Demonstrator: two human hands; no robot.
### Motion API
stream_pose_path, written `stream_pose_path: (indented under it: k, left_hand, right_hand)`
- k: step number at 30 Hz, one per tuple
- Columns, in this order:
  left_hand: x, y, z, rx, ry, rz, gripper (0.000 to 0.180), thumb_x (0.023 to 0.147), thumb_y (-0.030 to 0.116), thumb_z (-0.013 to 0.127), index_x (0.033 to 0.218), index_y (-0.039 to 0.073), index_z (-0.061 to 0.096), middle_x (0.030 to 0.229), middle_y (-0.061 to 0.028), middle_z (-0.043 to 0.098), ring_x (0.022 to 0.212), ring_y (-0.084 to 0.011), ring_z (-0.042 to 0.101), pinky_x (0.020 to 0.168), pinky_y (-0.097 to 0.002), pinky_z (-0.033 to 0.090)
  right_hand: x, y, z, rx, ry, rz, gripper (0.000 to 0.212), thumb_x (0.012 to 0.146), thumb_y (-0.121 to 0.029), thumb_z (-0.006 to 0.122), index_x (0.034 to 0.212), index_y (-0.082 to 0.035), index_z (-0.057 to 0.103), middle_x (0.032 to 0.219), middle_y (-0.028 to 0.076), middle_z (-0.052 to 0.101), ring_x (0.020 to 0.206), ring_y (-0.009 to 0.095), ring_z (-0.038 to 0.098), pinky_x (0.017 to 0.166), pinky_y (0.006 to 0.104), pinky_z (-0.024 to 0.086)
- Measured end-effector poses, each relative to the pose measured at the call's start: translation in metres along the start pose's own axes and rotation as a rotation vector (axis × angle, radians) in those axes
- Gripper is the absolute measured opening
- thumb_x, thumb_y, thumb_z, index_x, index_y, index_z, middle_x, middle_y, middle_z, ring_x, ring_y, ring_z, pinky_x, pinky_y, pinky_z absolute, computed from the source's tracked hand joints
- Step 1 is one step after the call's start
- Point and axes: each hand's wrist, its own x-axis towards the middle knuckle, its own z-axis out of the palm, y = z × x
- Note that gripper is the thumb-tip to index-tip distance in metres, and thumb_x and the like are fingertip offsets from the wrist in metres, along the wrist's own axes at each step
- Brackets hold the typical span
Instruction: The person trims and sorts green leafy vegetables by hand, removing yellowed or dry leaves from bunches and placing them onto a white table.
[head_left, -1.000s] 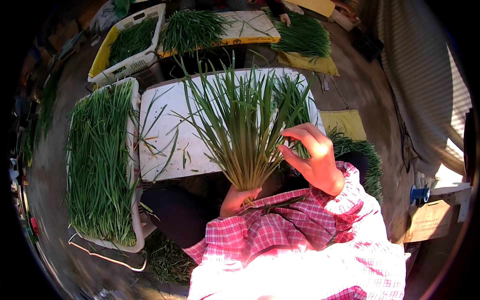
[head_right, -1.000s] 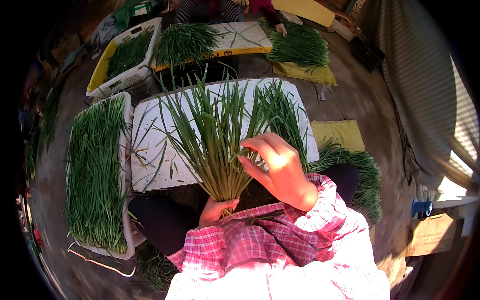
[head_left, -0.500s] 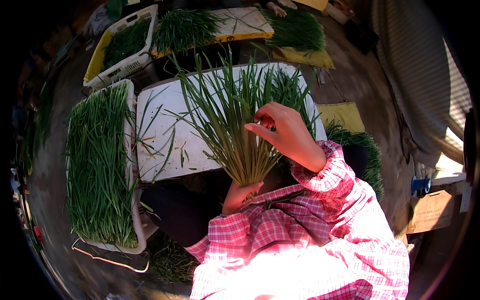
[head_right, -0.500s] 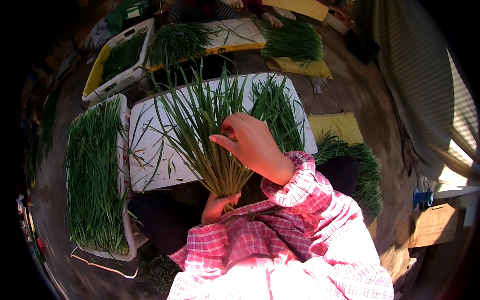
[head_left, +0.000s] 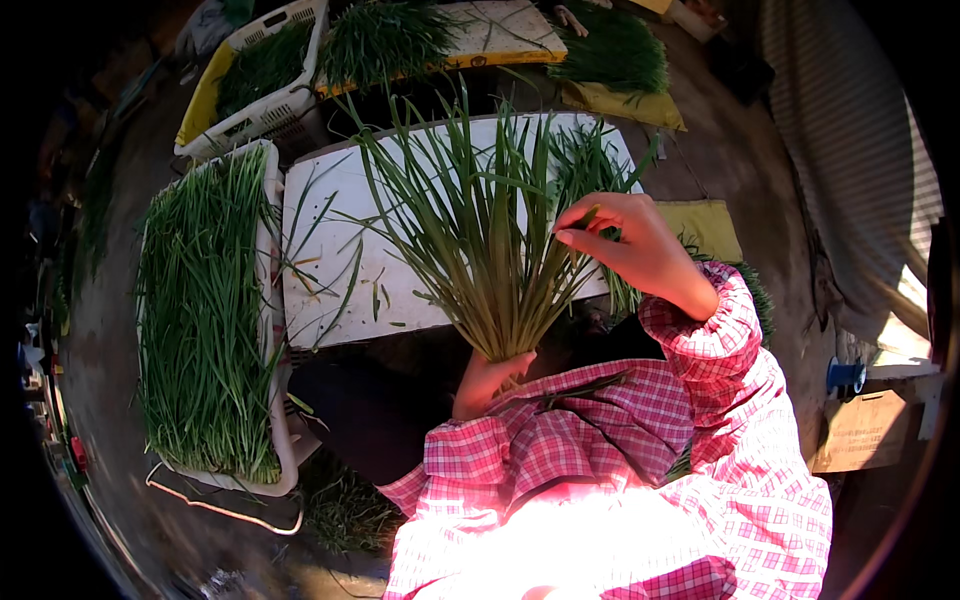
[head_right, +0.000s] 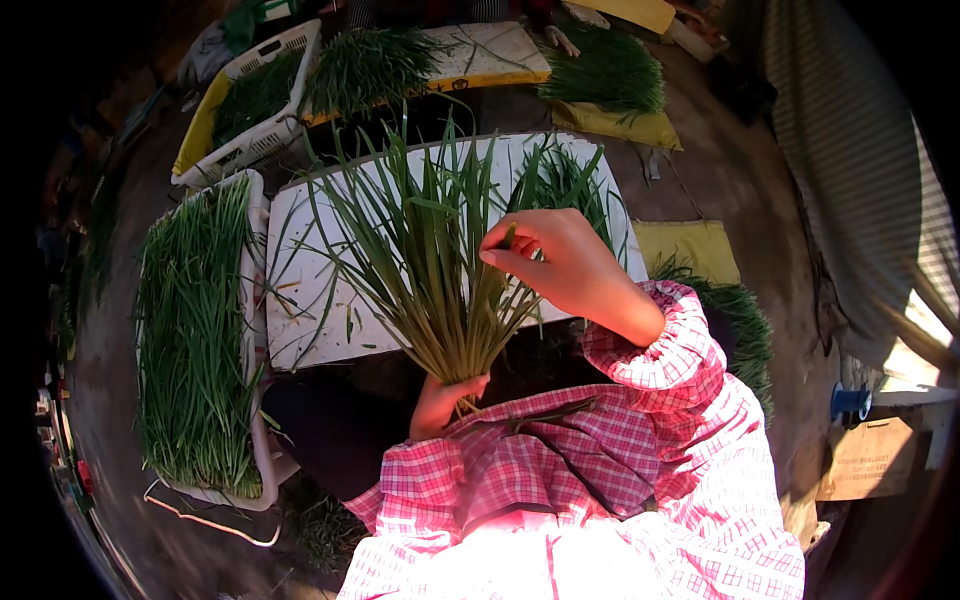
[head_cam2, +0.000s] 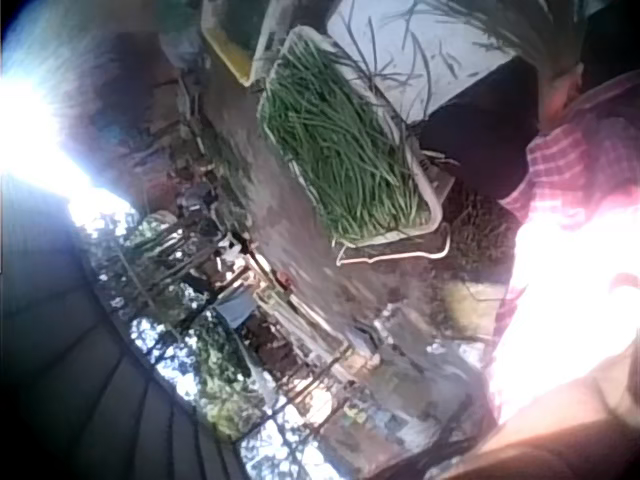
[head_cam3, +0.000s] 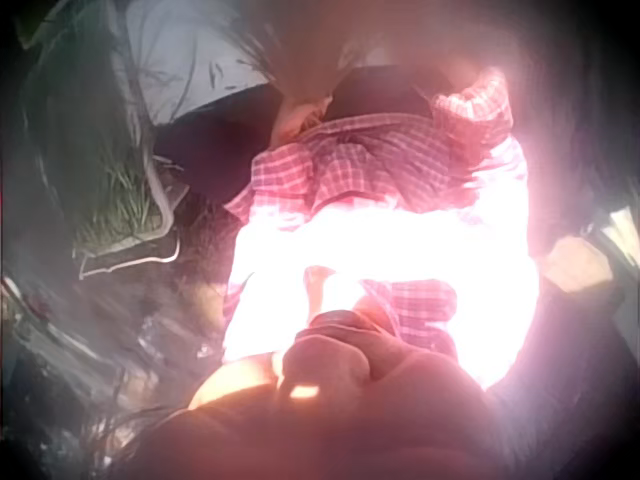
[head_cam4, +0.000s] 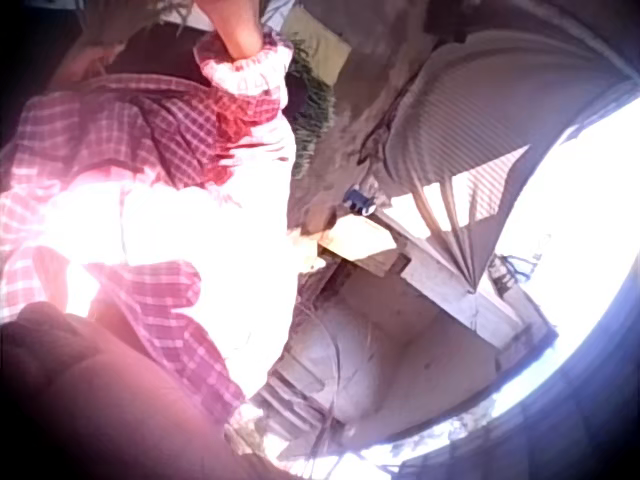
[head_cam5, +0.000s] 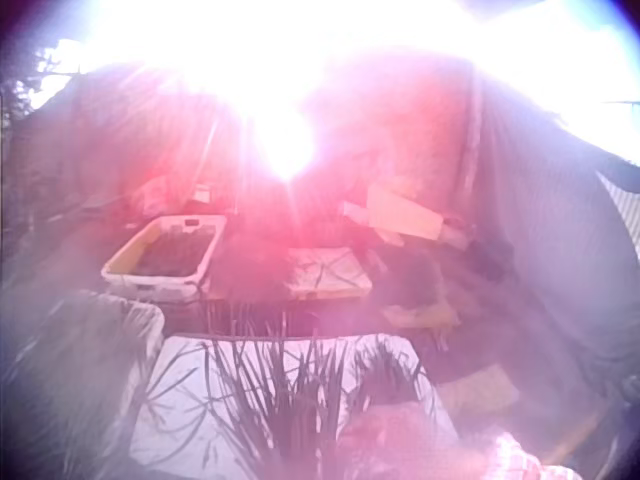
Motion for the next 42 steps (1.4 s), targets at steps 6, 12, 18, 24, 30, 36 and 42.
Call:
stream_pose_path:
  k: [6, 12, 18, 24, 30, 36, 42]
  left_hand:
    - [0.002, -0.002, -0.007, -0.041, -0.024, 0.06, 0.022, 0.069, -0.002, 0.062, 0.089, 0.002, 0.054, 0.076, -0.0025, 0.055, 0.063, -0.0088, 0.051, 0.054, -0.0199, 0.039]
    - [-0.001, 0.009, 0.002, 0.027, -0.003, 0.03, 0.016, 0.07, 0.002, 0.059, 0.083, 0.0, 0.05, 0.07, -0.0057, 0.051, 0.059, -0.012, 0.048, 0.053, -0.023, 0.038]
    - [-0.004, 0.015, 0.012, -0.015, -0.019, 0.007, 0.016, 0.069, 0.002, 0.059, 0.082, 0.0, 0.05, 0.068, -0.0062, 0.05, 0.058, -0.0124, 0.047, 0.052, -0.0234, 0.037]
    - [-0.007, 0.014, 0.005, -0.06, -0.036, -0.029, 0.022, 0.069, -0.002, 0.059, 0.09, 0.001, 0.052, 0.075, -0.0035, 0.054, 0.065, -0.0109, 0.051, 0.056, -0.0217, 0.039]
    - [-0.009, 0.016, 0.012, -0.022, -0.03, -0.049, 0.025, 0.068, 0.001, 0.061, 0.091, 0.002, 0.051, 0.079, -0.0045, 0.053, 0.069, -0.0125, 0.051, 0.06, -0.0233, 0.04]
    - [-0.011, 0.009, 0.013, -0.043, 0.048, 0.014, 0.018, 0.067, 0.003, 0.061, 0.081, 0.001, 0.051, 0.071, -0.0054, 0.052, 0.063, -0.013, 0.049, 0.056, -0.024, 0.038]
    - [-0.015, 0.013, 0.01, -0.099, -0.043, -0.137, 0.035, 0.069, -0.001, 0.06, 0.102, 0.002, 0.049, 0.091, -0.0048, 0.054, 0.083, -0.0133, 0.052, 0.071, -0.0246, 0.042]
  right_hand:
    - [-0.007, -0.004, -0.034, -0.447, -0.21, -0.216, 0.011, 0.069, 0.0, 0.057, 0.081, 0.001, 0.057, 0.072, 0.013, 0.055, 0.065, 0.027, 0.054, 0.057, 0.0314, 0.042]
    - [-0.016, -0.026, -0.041, -0.891, -0.43, -0.413, 0.022, 0.062, -0.007, 0.054, 0.083, 0.001, 0.056, 0.077, 0.008, 0.05, 0.074, 0.024, 0.05, 0.06, 0.0326, 0.041]
    - [-0.016, -0.027, -0.038, -0.974, -0.319, -0.642, 0.013, 0.055, -0.012, 0.054, 0.061, -0.003, 0.045, 0.069, 0.007, 0.04, 0.066, 0.019, 0.045, 0.058, 0.0279, 0.04]
    - [-0.014, -0.046, -0.048, -0.794, -0.351, -0.601, 0.02, 0.06, -0.009, 0.053, 0.079, -0.005, 0.051, 0.069, 0.007, 0.041, 0.06, 0.02, 0.045, 0.054, 0.0288, 0.04]
    - [-0.004, -0.053, -0.011, -0.573, -0.431, -0.728, 0.022, 0.062, -0.013, 0.055, 0.079, 0.0, 0.049, 0.073, 0.008, 0.046, 0.066, 0.021, 0.048, 0.057, 0.029, 0.042]
    - [0.008, -0.032, 0.031, -0.593, -0.43, -0.894, 0.013, 0.06, -0.013, 0.053, 0.064, -0.001, 0.051, 0.068, 0.009, 0.052, 0.072, 0.022, 0.052, 0.074, 0.033, 0.041]
    - [0.007, -0.019, -0.016, -0.527, -0.174, -0.431, 0.011, 0.064, -0.001, 0.051, 0.074, 0.003, 0.048, 0.075, 0.013, 0.049, 0.065, 0.03, 0.053, 0.056, 0.0372, 0.045]
